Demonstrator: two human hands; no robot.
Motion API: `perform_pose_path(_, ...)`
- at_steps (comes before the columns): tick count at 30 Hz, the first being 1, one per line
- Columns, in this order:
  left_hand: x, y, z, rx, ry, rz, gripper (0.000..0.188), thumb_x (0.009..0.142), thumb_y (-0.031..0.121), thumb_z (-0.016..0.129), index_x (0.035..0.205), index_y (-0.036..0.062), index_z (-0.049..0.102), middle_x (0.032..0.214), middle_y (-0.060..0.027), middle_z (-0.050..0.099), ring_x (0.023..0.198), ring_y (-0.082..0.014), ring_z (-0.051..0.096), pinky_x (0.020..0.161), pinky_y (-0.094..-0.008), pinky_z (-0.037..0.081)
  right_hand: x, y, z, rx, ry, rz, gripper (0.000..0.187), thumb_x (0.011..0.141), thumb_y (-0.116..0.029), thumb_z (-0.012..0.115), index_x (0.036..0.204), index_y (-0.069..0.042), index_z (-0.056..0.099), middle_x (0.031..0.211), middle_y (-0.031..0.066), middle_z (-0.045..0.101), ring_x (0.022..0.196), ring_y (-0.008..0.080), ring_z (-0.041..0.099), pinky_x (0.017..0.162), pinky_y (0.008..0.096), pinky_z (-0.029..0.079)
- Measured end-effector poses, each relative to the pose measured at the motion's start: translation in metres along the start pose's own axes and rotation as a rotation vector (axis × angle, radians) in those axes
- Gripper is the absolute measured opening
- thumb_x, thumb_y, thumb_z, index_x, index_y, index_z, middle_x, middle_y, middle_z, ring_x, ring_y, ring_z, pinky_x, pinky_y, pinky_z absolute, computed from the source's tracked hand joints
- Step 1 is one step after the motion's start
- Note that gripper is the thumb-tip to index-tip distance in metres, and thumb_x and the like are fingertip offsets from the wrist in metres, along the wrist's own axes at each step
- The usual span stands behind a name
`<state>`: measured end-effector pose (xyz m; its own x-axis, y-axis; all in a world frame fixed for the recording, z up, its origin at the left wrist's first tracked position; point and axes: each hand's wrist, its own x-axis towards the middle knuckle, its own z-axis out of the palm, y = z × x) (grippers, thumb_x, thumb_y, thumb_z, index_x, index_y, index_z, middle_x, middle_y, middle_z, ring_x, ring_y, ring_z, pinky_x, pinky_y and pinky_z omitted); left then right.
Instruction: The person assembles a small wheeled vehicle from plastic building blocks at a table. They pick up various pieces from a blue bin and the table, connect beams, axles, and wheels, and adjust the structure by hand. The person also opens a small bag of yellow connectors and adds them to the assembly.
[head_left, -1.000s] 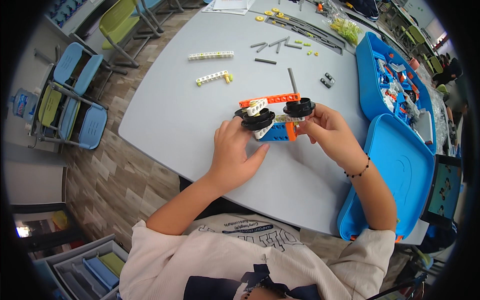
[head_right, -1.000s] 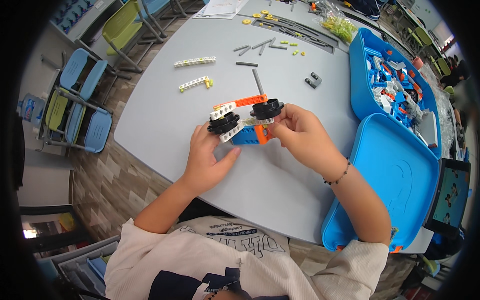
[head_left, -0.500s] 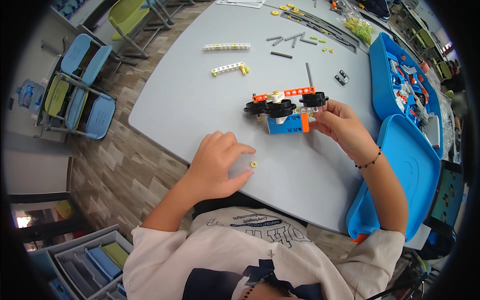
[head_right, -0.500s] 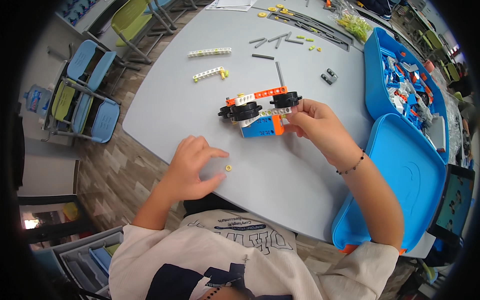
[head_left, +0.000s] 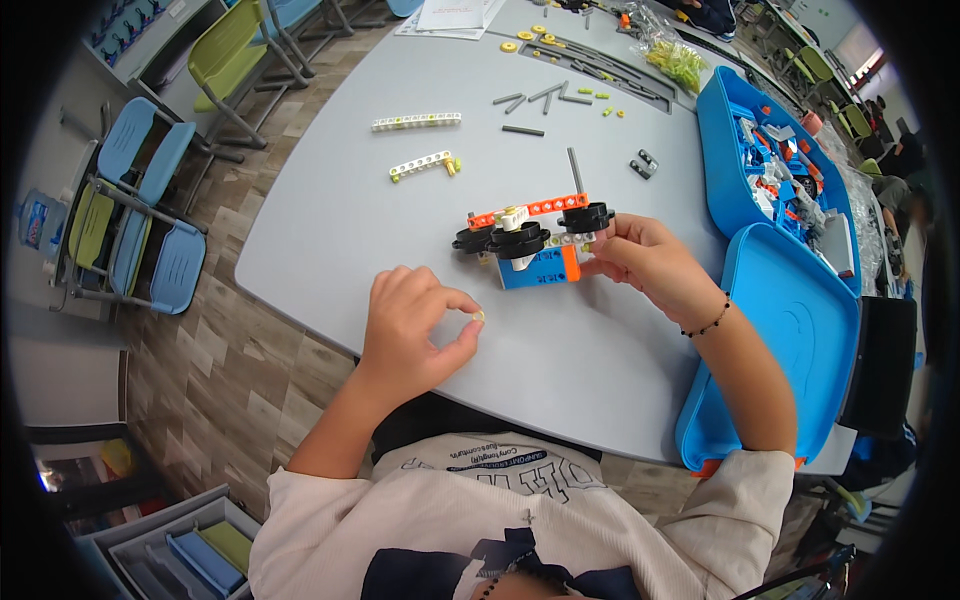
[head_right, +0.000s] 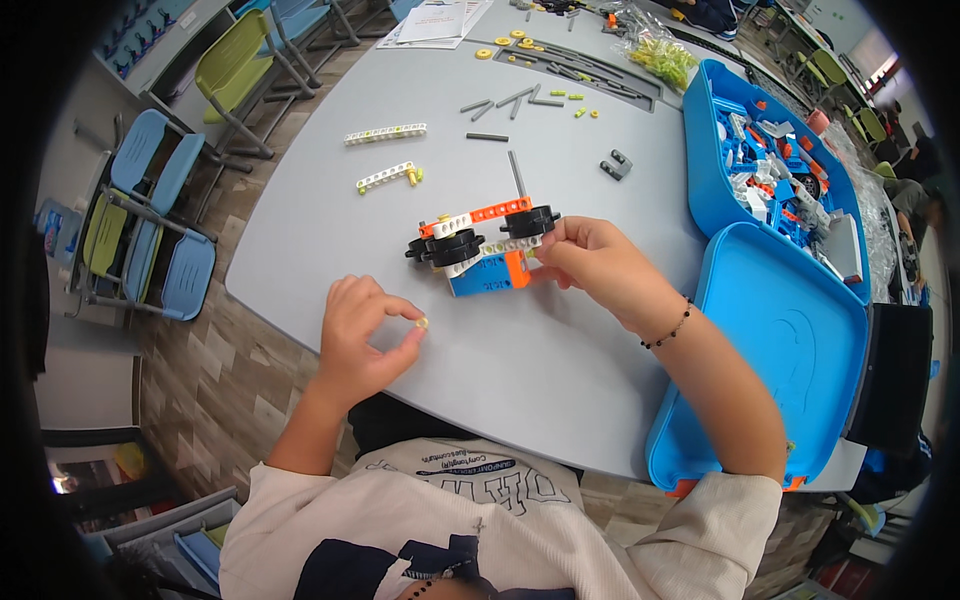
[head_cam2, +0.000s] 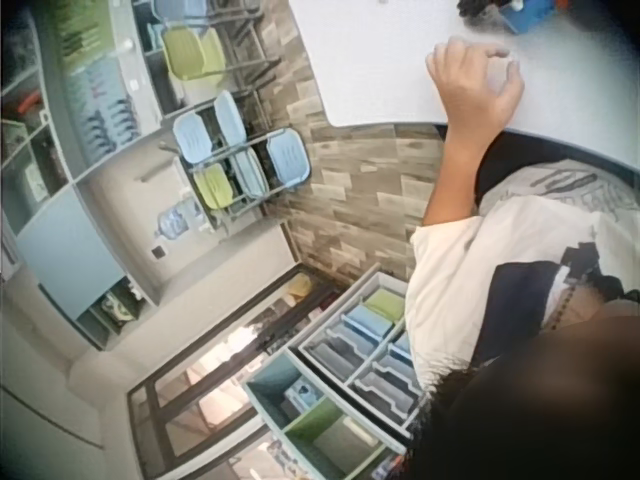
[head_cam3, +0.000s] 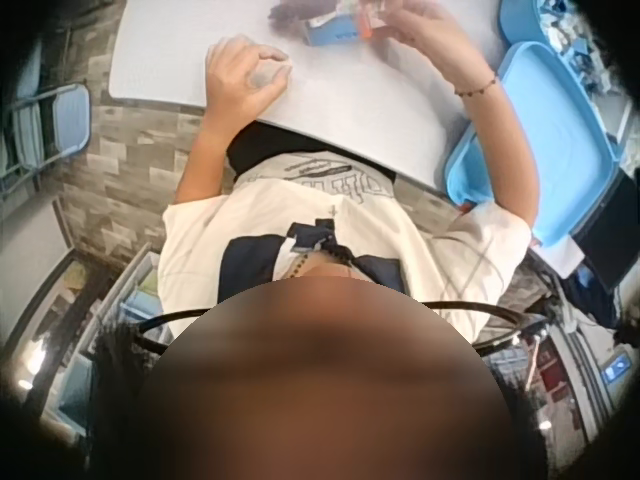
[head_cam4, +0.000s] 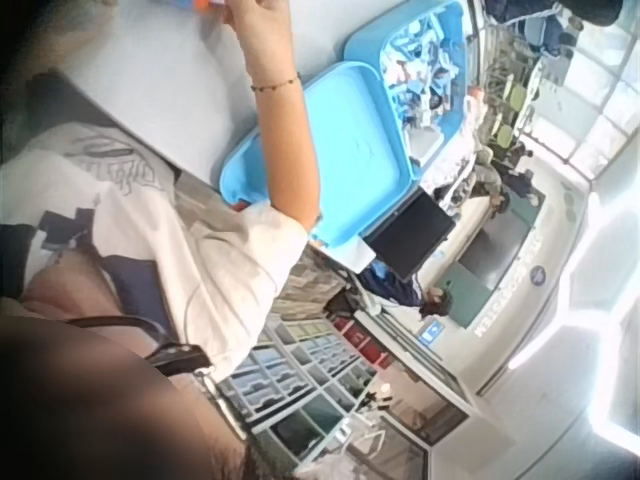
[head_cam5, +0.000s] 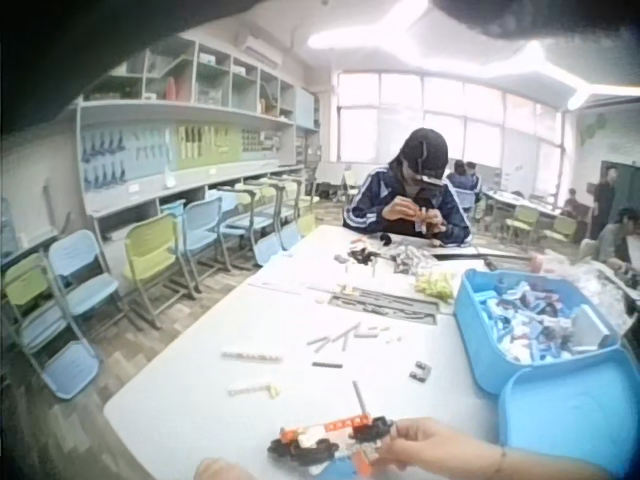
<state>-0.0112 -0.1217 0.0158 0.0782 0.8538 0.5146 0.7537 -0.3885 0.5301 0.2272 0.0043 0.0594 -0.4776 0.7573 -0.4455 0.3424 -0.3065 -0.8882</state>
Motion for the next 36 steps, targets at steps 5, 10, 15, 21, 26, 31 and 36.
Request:
perform_pose_path(5,0.011,-0.005,0.002,-0.025,0.049,-0.028,0.016,0.063,0.008,0.071,0.074,0.0126,0.060,0.068,-0.0006,0.042,0.066,-0.0183,0.042,0.067,-0.0311,0.032,-0.002,-0.002,-0.003,-0.198,-0.089,0.044,0.009,0.085,-0.012,0.052,0.086,-0.004,0.057,0.074,0.0042,0.061,0.075,0.0127,0.065,0.064,0.0216,0.043)
perform_pose_path(10,0.009,-0.005,0.004,-0.034,0.062,-0.054,0.016,0.064,0.007,0.071,0.074,0.0116,0.059,0.068,-0.0010,0.043,0.067,-0.0185,0.042,0.067,-0.0313,0.033,-0.009,-0.003,-0.002,-0.281,-0.033,0.002,0.011,0.083,-0.012,0.050,0.082,-0.002,0.055,0.068,0.0053,0.060,0.069,0.0149,0.066,0.059,0.0233,0.049)
perform_pose_path(15,0.002,-0.009,0.001,-0.052,0.110,-0.118,0.017,0.064,0.006,0.071,0.075,0.0112,0.060,0.069,-0.0013,0.045,0.068,-0.0187,0.043,0.067,-0.0311,0.034,-0.014,-0.008,-0.003,-0.052,0.005,-0.106,0.006,0.080,-0.009,0.050,0.079,-0.004,0.053,0.066,0.0050,0.060,0.063,0.0162,0.067,0.054,0.0232,0.052)
perform_pose_path(21,-0.006,-0.012,0.002,-0.111,0.096,-0.168,0.016,0.065,0.006,0.071,0.076,0.0104,0.060,0.069,-0.0015,0.045,0.069,-0.0187,0.043,0.066,-0.0308,0.035,-0.009,-0.016,-0.009,0.213,-0.086,-0.045,0.010,0.079,-0.004,0.048,0.082,-0.003,0.057,0.067,0.0051,0.060,0.055,0.0116,0.062,0.051,0.0222,0.051)
perform_pose_path(26,-0.007,-0.013,0.005,-0.117,0.105,-0.198,0.015,0.066,0.006,0.071,0.076,0.0102,0.060,0.069,-0.0017,0.045,0.069,-0.0189,0.043,0.065,-0.0310,0.035,0.000,-0.031,-0.008,0.061,-0.117,-0.293,0.021,0.086,-0.007,0.050,0.100,0.000,0.063,0.076,0.0046,0.063,0.068,0.0098,0.061,0.063,0.0221,0.050)
perform_pose_path(31,-0.006,-0.016,0.004,-0.099,0.102,-0.152,0.015,0.067,0.007,0.071,0.076,0.0103,0.060,0.070,-0.0018,0.045,0.068,-0.0193,0.042,0.065,-0.0314,0.035,0.022,-0.040,0.009,-0.313,-0.098,-0.539,0.029,0.083,-0.011,0.061,0.110,0.001,0.062,0.096,0.0084,0.063,0.087,0.0146,0.060,0.079,0.0270,0.049)
perform_pose_path(36,-0.005,-0.016,0.003,-0.090,0.064,-0.131,0.016,0.068,0.007,0.071,0.079,0.0098,0.060,0.073,-0.0026,0.046,0.069,-0.0203,0.042,0.065,-0.0317,0.035,0.024,-0.040,0.008,-0.720,-0.218,-0.841,0.050,0.072,-0.017,0.072,0.117,-0.001,0.056,0.101,0.0137,0.059,0.092,0.0253,0.060,0.083,0.0344,0.048)
